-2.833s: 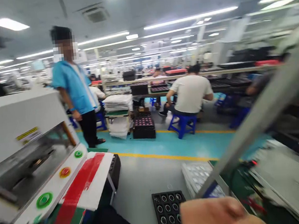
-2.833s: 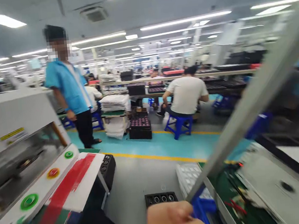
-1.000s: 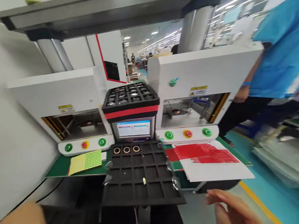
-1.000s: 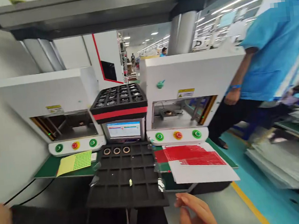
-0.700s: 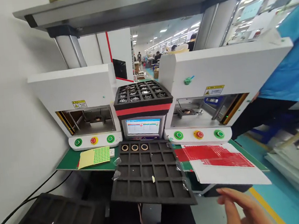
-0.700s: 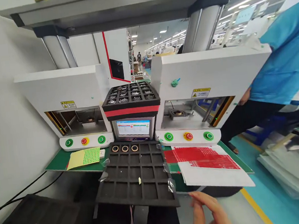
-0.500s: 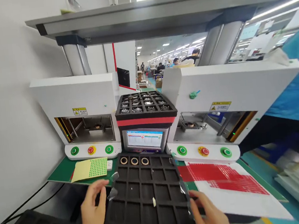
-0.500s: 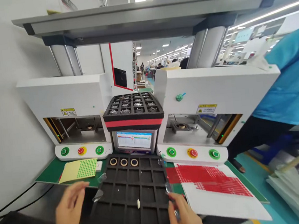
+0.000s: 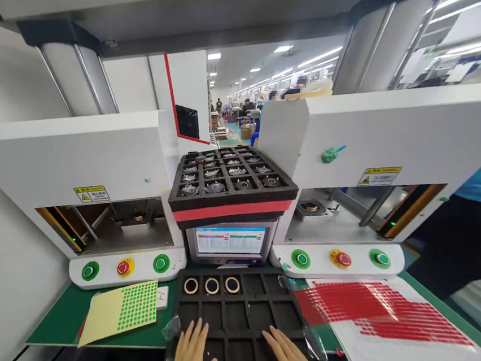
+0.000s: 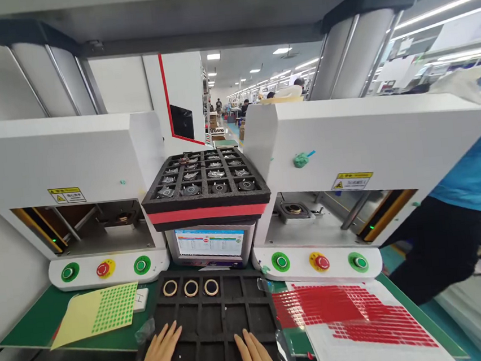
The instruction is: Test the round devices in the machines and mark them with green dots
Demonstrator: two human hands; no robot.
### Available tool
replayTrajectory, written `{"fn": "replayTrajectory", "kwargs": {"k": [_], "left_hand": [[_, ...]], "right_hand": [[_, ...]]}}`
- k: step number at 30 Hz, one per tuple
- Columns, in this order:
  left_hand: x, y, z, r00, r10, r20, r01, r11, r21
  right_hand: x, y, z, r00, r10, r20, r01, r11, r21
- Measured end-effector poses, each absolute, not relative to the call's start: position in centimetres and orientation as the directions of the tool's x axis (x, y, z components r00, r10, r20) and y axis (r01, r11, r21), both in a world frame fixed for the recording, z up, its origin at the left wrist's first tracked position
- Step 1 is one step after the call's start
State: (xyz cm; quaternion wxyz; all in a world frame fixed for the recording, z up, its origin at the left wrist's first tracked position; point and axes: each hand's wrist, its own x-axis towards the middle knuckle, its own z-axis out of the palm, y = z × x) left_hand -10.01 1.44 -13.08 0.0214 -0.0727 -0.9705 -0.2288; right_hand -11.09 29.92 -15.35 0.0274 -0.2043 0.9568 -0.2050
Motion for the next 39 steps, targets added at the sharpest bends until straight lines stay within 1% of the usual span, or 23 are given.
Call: {"fn": "replayTrajectory", "kwargs": {"k": [2,3,5,8,12,16,18,20,27,32,36,39], "left_hand": [[-10.4,2.5,-12.8,-0.984,0.145,-0.100,0.096,0.918,0.384],[-10.4,3.0,-12.5,-0.975,0.139,-0.174,0.067,0.928,0.367],[-10.4,3.7,-11.4,-0.952,0.139,-0.273,0.035,0.935,0.353],[-10.4,4.4,-9.8,-0.938,0.141,-0.318,0.021,0.936,0.352],[-10.4,5.3,-9.1,-0.946,0.105,-0.306,-0.005,0.941,0.339],[-10.4,5.7,-9.0,-0.936,0.093,-0.340,-0.011,0.956,0.292],[-10.5,5.7,-8.8,-0.930,0.091,-0.355,-0.011,0.962,0.274],[-10.7,5.6,-8.7,-0.926,0.095,-0.365,-0.005,0.964,0.265],[-11.6,5.4,-8.0,-0.916,0.110,-0.385,0.011,0.968,0.251],[-11.7,5.6,-6.7,-0.914,0.118,-0.388,0.029,0.973,0.227],[-11.8,5.7,-6.5,-0.914,0.150,-0.377,0.057,0.968,0.246],[-11.7,5.6,-6.9,-0.912,0.162,-0.378,0.058,0.961,0.270]], "right_hand": [[-11.6,29.1,-13.8,-0.923,-0.338,-0.184,-0.232,0.870,-0.434],[-11.7,28.6,-13.1,-0.913,-0.314,-0.261,-0.180,0.883,-0.434],[-11.8,27.9,-12.0,-0.891,-0.294,-0.346,-0.132,0.897,-0.422],[-11.7,27.3,-11.5,-0.887,-0.272,-0.372,-0.119,0.915,-0.384],[-11.4,26.6,-10.8,-0.888,-0.232,-0.397,-0.101,0.940,-0.325],[-11.6,25.1,-8.6,-0.870,-0.137,-0.474,-0.044,0.978,-0.202],[-11.8,24.4,-7.6,-0.875,-0.103,-0.473,-0.031,0.987,-0.158],[-12.0,23.9,-7.1,-0.888,-0.089,-0.451,-0.028,0.990,-0.140],[-12.5,22.4,-7.3,-0.929,-0.028,-0.368,-0.003,0.998,-0.067],[-12.5,21.6,-7.0,-0.950,0.005,-0.313,0.023,0.998,-0.051],[-12.1,22.1,-6.9,-0.949,-0.026,-0.315,-0.004,0.998,-0.070],[-11.6,22.5,-7.1,-0.943,-0.062,-0.326,-0.048,0.998,-0.051]]}}
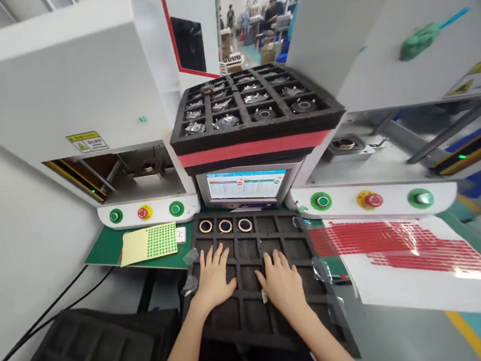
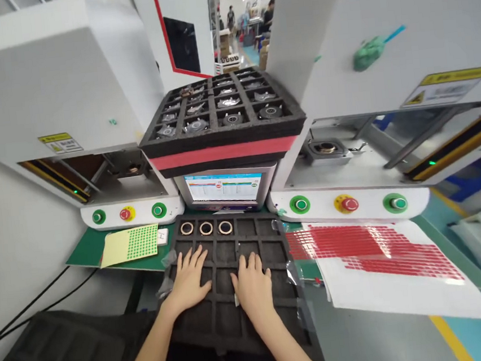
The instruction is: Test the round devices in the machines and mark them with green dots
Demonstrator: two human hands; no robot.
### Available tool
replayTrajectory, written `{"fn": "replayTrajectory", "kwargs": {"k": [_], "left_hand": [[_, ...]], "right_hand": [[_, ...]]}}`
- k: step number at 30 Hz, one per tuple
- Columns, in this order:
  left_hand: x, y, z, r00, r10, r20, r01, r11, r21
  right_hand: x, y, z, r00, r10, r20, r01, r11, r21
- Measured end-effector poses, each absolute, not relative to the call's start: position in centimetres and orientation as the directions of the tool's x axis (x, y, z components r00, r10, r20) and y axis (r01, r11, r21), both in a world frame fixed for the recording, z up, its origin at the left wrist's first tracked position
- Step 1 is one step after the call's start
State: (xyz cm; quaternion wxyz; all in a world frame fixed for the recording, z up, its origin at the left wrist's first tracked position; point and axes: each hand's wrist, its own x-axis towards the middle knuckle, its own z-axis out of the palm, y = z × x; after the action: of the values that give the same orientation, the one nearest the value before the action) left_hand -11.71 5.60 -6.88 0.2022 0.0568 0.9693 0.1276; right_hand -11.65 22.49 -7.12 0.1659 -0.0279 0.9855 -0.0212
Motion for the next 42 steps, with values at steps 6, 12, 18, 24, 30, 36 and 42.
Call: {"fn": "replayTrajectory", "kwargs": {"k": [6,12,18,24,30,36,42], "left_hand": [[-11.3,5.8,-7.2,-0.926,0.141,-0.350,0.033,0.955,0.296],[-11.1,5.9,-7.1,-0.937,0.130,-0.323,0.034,0.958,0.285],[-11.2,6.0,-6.8,-0.941,0.127,-0.313,0.040,0.962,0.269],[-11.3,5.8,-6.9,-0.945,0.136,-0.297,0.070,0.973,0.220],[-12.7,6.8,-5.6,-0.913,0.120,-0.391,0.063,0.986,0.155],[-13.4,7.5,-5.5,-0.893,0.085,-0.441,0.018,0.988,0.155],[-12.8,7.0,-6.3,-0.917,0.118,-0.380,0.068,0.987,0.143]], "right_hand": [[-11.0,22.4,-7.2,-0.954,-0.087,-0.287,-0.080,0.996,-0.038],[-10.8,21.8,-7.2,-0.967,-0.068,-0.244,-0.054,0.996,-0.065],[-10.9,21.7,-7.2,-0.972,-0.058,-0.226,-0.042,0.996,-0.077],[-11.2,21.3,-7.3,-0.976,-0.034,-0.215,-0.010,0.994,-0.112],[-11.3,23.7,-7.1,-0.971,-0.137,-0.197,-0.092,0.970,-0.223],[-10.6,32.6,-6.2,-0.982,-0.152,-0.111,-0.112,0.946,-0.303],[-18.4,42.1,-3.4,-0.991,0.099,0.088,0.062,0.933,-0.355]]}}
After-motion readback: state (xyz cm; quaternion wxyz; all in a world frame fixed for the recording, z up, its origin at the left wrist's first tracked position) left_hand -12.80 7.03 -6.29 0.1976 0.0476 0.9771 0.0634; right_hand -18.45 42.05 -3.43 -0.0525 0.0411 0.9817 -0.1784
